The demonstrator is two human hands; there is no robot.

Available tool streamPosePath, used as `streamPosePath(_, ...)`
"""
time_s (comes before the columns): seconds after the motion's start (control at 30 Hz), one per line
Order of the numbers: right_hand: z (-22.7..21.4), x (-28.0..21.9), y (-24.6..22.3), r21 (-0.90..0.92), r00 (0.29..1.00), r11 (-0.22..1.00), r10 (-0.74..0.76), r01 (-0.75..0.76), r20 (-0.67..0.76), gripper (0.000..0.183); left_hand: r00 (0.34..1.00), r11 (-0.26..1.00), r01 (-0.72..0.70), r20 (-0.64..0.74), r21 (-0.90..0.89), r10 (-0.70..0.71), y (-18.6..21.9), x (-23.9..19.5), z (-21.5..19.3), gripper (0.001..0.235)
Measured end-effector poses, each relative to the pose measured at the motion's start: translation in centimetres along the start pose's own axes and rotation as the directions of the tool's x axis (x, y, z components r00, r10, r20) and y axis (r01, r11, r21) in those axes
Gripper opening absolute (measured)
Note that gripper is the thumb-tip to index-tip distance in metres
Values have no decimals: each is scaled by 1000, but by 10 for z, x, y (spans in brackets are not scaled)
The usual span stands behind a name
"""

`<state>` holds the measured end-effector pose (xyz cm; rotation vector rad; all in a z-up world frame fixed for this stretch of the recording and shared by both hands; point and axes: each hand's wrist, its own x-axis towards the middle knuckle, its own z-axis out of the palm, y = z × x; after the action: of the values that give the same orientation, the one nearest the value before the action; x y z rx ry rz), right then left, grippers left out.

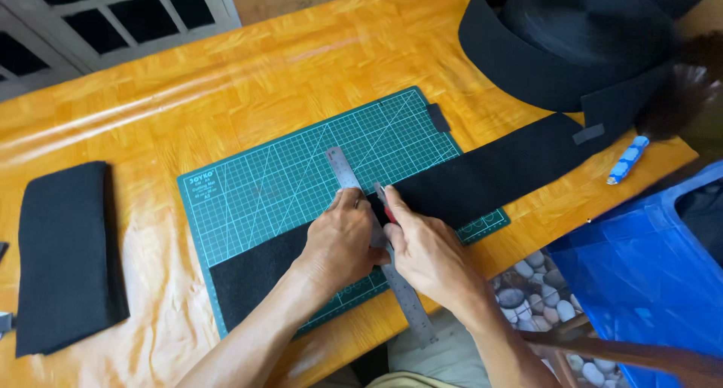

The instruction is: The person measures and cuts a strip of black fabric on a green cutting mat using a metal ruler and a red utility knife. They repeatedly align the ruler and slice along its edge to trim the fabric.

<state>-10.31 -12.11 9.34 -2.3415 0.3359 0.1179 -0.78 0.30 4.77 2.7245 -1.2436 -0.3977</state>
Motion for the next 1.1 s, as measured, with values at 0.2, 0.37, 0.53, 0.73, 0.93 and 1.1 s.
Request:
streamPosePath(0.2,14,12,11,10,999,1000,10,-10,34,61,999,1000,22,31,18,-22,4,3,-5,89)
streamPosePath(0.37,19,8,7,-91,997,996,12,-5,73,66,999,998,13,33,63,-15,2,4,-4,86)
streamPosePath(0.53,19,9,-2,-307,989,952,49,-4,140,74,999,998,11,41,69,-14,1,4,-1,85)
streamPosePath(0.73,8,-31,-15,-402,982,915,66,11,178,63,993,998,-40,-115,-54,34,-14,9,25,78)
streamPosePath(0.93,19,-77,-3,-490,977,869,161,-73,141,67,1000,995,27,3,-100,-27,-8,9,17,87)
streamPosePath(1.1,18,-97,17,-379,963,908,241,-178,124,66,1000,998,19,22,-64,-18,-8,8,15,78)
